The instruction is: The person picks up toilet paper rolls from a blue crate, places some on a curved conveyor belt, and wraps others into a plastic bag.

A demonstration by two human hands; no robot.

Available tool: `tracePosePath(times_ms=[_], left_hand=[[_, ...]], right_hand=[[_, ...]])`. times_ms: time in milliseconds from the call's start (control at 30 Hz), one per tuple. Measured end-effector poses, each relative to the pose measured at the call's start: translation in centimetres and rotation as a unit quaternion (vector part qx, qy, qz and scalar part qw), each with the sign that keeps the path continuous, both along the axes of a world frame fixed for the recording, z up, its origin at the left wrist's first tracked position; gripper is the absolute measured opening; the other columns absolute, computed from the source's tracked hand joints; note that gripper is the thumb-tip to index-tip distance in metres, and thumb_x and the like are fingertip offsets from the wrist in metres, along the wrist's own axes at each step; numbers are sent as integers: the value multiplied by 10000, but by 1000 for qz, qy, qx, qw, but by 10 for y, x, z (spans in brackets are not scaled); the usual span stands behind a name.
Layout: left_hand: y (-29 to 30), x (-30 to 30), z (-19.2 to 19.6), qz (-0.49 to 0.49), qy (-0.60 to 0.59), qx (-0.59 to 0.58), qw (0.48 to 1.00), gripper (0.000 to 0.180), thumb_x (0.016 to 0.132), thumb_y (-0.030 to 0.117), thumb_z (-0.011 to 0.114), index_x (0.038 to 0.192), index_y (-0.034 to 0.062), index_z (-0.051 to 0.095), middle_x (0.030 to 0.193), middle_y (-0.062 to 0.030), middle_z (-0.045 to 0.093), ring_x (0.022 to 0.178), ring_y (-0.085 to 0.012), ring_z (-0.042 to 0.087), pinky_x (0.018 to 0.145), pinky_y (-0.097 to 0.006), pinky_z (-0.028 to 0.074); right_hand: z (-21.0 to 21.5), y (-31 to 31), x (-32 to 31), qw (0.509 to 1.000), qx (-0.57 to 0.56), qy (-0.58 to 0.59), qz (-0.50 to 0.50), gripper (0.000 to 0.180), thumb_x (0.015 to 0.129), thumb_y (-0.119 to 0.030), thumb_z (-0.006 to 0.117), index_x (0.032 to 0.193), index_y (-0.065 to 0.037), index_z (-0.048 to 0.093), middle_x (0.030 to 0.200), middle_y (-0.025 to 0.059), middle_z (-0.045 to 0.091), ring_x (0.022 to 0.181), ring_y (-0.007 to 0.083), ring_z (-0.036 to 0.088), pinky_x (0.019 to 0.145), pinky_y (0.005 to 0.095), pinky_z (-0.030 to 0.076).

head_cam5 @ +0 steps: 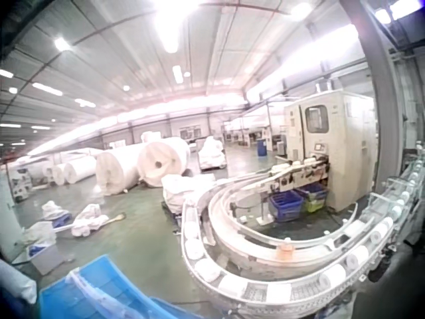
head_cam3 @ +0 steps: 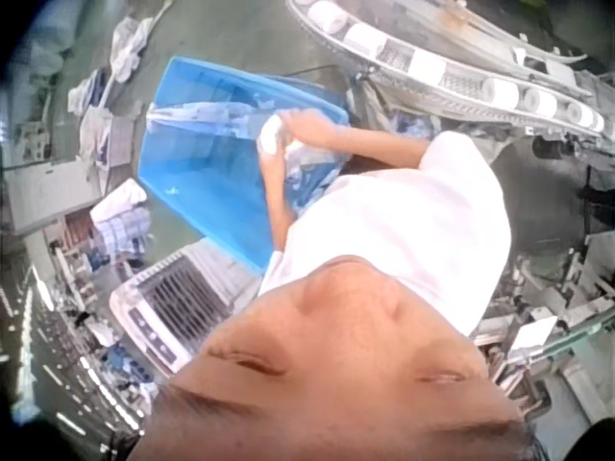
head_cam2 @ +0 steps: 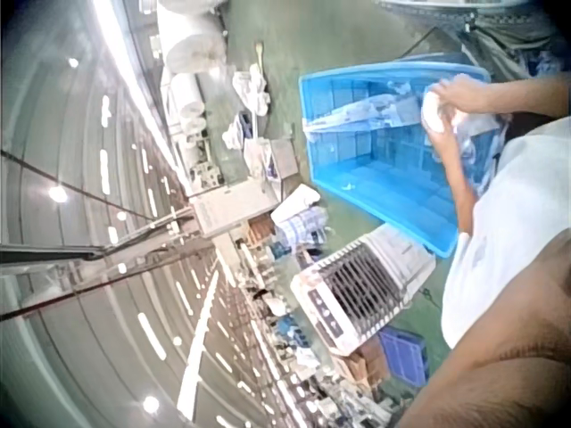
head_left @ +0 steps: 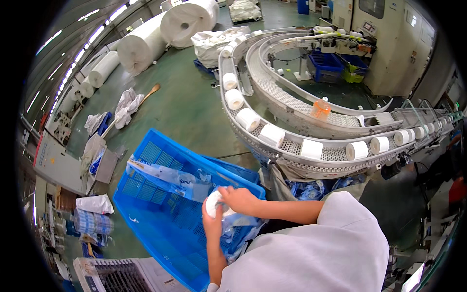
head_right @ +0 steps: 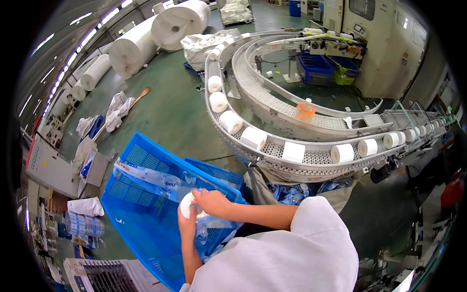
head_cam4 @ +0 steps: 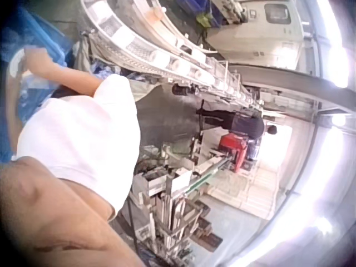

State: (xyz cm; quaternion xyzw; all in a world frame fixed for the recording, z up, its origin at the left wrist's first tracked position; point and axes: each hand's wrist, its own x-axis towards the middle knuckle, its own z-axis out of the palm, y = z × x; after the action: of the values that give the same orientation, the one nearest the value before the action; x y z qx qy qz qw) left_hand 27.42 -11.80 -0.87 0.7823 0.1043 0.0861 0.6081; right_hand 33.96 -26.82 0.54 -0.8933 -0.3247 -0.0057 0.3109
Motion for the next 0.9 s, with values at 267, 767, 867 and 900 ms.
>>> tracePosePath(times_ms=[267,767,867,900], left_hand=[[6,-23,4,-3,15,-50,999,500,802,55,553,1263,1,365,1164,-136,493,1051,-209,501,895,-314,405],[-44,-19,5,-40,-95,-112,988,855,715,-1,549,1398,61,40,1361,-199,256,1244,-300,313,1019,-418,278],[-25,-21,12,-84,-71,-98,989,904,707,26,554,1403,64,-22,1379,-209,234,1259,-316,304,1017,-427,288],[-21,-20,13,-109,-68,-108,986,884,712,30,558,1401,52,5,1371,-206,254,1250,-311,319,1014,-423,294]], right_hand=[[24,-24,-8,995,89,-29,16,368,764,-266,582,1069,-87,484,968,107,584,790,295,613,622,398,497],[11,-31,-16,983,158,93,19,621,774,-97,495,1349,-68,264,1349,225,327,1199,352,396,881,402,440],[28,-45,-26,985,141,88,56,608,788,-68,460,1356,-59,245,1343,261,309,1102,367,479,817,408,468],[33,-52,-26,987,115,88,63,604,789,-73,463,1354,-57,249,1328,270,323,1052,370,512,787,411,477]])
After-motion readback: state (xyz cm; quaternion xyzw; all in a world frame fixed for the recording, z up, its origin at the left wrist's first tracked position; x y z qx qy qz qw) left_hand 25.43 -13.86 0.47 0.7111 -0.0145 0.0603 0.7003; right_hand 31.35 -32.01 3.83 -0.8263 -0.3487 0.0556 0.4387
